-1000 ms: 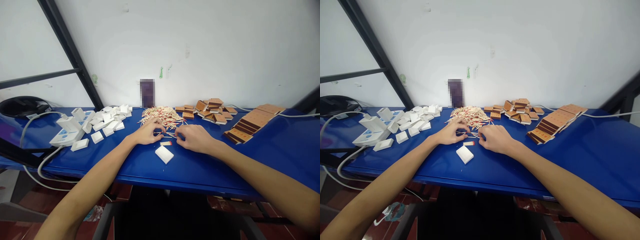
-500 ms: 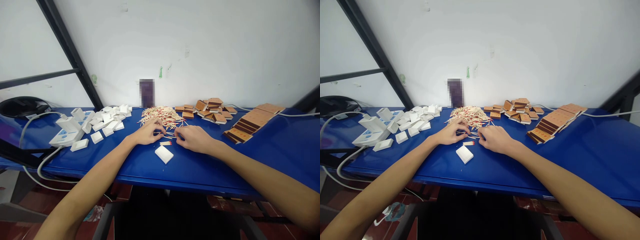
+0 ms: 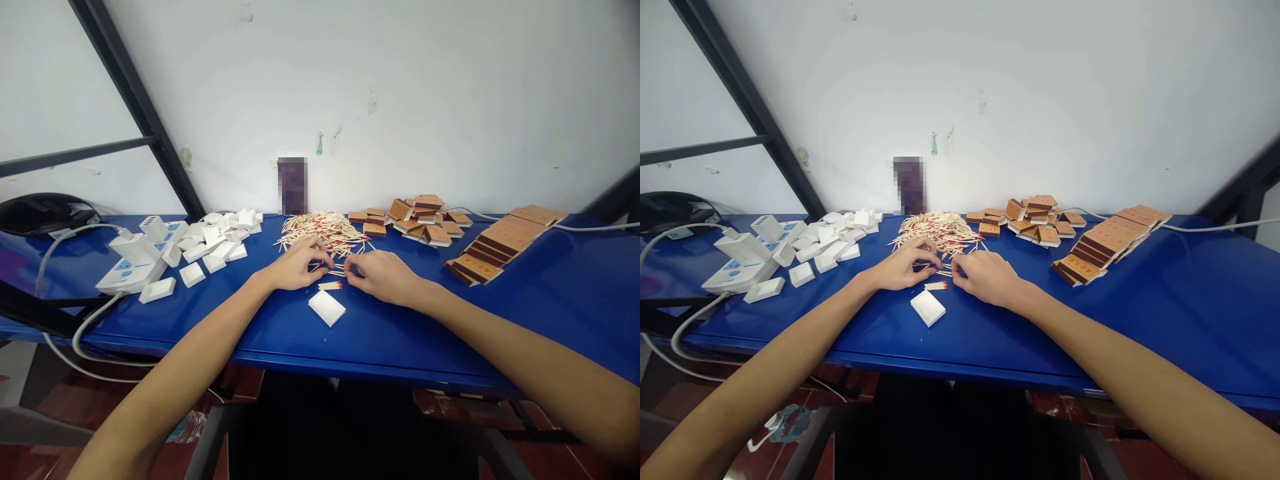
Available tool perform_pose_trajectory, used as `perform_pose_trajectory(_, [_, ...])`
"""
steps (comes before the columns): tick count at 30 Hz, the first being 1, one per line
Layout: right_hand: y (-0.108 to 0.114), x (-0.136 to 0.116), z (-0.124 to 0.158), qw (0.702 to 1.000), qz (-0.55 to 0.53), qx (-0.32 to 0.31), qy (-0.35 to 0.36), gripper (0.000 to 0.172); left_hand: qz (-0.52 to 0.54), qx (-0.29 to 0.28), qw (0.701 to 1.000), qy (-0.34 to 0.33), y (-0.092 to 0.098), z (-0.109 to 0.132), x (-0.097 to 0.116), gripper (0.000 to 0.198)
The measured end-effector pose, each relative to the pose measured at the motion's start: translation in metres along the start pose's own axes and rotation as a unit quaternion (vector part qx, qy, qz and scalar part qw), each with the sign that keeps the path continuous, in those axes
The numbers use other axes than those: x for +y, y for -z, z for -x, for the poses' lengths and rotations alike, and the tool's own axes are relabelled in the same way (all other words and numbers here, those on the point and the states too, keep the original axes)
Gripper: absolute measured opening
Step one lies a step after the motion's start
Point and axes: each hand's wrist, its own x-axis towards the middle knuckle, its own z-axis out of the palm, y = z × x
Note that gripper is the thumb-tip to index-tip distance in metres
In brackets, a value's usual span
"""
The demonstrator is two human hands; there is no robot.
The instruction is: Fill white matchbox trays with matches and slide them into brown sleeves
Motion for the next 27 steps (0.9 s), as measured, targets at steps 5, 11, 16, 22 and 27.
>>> perform_pose_trajectory(5, [-0.002,0.001,0.000,0.999,-0.007,0.031,0.029,0.019,-0.010,0.003,1.000,-0.008,-0.002,0.000,0.002,0.016])
perform_pose_trajectory(11, [0.003,0.000,-0.001,0.999,0.008,0.035,0.012,0.020,-0.032,0.010,0.999,0.008,-0.005,-0.003,0.002,0.017])
perform_pose_trajectory(16, [0.005,0.001,-0.003,0.999,0.034,0.022,-0.016,0.018,-0.031,0.016,0.999,0.014,-0.006,-0.005,0.002,0.021])
perform_pose_trajectory(22, [0.007,-0.003,-0.002,0.999,0.038,0.028,-0.018,0.016,-0.033,0.032,0.999,0.028,-0.009,-0.006,0.001,0.022])
perform_pose_trajectory(27, [0.005,-0.006,-0.003,0.999,0.032,0.033,-0.015,0.017,-0.038,0.036,0.998,0.032,-0.011,-0.008,-0.001,0.022])
